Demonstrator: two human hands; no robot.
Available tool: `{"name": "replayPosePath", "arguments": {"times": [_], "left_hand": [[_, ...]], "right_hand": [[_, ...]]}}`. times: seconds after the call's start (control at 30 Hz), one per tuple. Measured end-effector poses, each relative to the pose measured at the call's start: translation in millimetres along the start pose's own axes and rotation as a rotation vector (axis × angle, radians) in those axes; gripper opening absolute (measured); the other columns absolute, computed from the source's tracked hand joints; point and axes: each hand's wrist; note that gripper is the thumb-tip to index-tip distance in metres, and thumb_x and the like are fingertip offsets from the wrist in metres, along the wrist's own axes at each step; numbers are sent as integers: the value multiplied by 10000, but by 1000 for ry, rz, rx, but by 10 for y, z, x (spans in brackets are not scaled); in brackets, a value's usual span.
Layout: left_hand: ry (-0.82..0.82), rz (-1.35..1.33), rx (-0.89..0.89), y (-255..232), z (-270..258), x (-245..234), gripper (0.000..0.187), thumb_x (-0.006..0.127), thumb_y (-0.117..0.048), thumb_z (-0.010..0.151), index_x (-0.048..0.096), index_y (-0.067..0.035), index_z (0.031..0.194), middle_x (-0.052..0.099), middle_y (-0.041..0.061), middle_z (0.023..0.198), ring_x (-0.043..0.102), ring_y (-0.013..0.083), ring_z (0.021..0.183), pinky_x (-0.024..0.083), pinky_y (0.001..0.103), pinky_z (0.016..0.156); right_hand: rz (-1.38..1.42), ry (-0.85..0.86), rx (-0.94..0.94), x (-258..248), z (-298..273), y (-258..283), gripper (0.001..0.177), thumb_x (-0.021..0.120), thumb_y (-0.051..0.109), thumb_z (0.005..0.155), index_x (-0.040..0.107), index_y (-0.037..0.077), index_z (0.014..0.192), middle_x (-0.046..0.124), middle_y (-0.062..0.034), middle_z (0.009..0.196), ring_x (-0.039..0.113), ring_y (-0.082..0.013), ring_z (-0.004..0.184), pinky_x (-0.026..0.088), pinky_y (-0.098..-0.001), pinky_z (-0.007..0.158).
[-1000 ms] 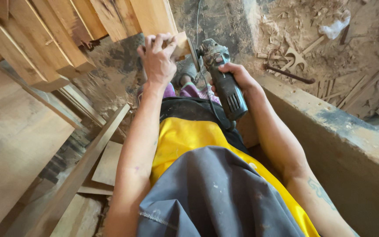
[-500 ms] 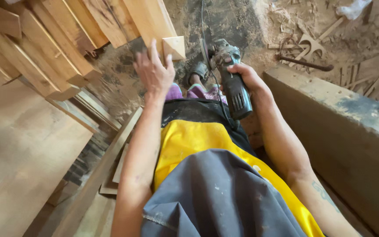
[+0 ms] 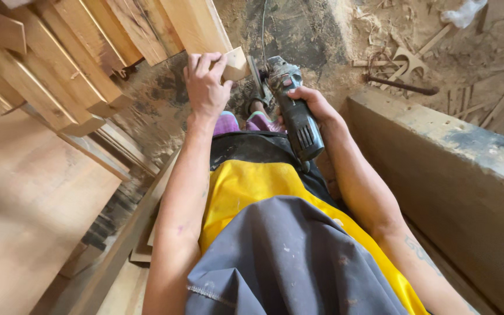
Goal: The person uses a hand-held angle grinder with a sanding disc to sand the edges and surfaces of small pyramid-shaped wooden blocks.
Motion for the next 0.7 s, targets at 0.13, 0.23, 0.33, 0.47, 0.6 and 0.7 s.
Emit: {"name": "replayPosePath", "arguments": {"times": [0.13, 0.23, 0.33, 0.47, 0.6, 0.7], "left_hand": [[-9, -2, -27, 12, -20, 7, 542, 932, -157, 634, 763, -136, 1149, 649, -12, 1169, 533, 248, 1114, 442, 464, 932], [5, 9, -49, -2, -8, 18, 505, 889, -120, 647, 771, -146, 1137, 648, -20, 1152, 534, 251, 1103, 429, 472, 908], [5, 53, -48, -10, -25, 11, 445, 816, -65, 698, 775, -157, 1132, 647, -31, 1158, 531, 247, 1113, 426, 461, 906], [-20, 68, -51, -31, -36, 26, 360, 753, -41, 790, 779, -166, 1127, 643, -40, 1153, 528, 243, 1113, 418, 462, 901], [-28, 20, -72, -14, -21, 64, 357, 752, -83, 742, 779, -148, 1092, 645, -29, 1143, 529, 256, 1084, 413, 481, 893], [-33, 96, -63, 6, -51, 104, 408, 747, -47, 726, 792, -184, 1107, 649, -54, 1153, 529, 244, 1091, 413, 467, 906]], "right_hand": [[-11, -60, 50, 77, -16, 66, 501, 618, 303, 861, 582, -95, 1164, 727, -233, 951, 739, -324, 768, 637, -443, 696], [-44, -44, 16, 163, -36, 168, 492, 625, 303, 859, 571, -83, 1159, 716, -228, 938, 732, -327, 768, 633, -447, 696], [-59, -42, 27, 258, -9, 289, 510, 623, 311, 862, 574, -101, 1159, 707, -243, 919, 730, -330, 752, 642, -445, 700], [-114, -103, 42, 328, 14, 363, 529, 619, 338, 875, 576, -105, 1161, 702, -247, 899, 727, -331, 718, 634, -425, 662], [-112, -59, 10, 349, -52, 362, 498, 630, 304, 858, 548, -67, 1181, 704, -233, 921, 721, -325, 728, 622, -437, 654], [-113, -74, 8, 359, -38, 372, 515, 635, 309, 857, 556, -81, 1184, 702, -229, 930, 723, -318, 729, 632, -437, 661]]}}
Point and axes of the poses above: each hand's wrist, its own z-axis towards the middle knuckle, its own x-axis out of the palm, y = z × x
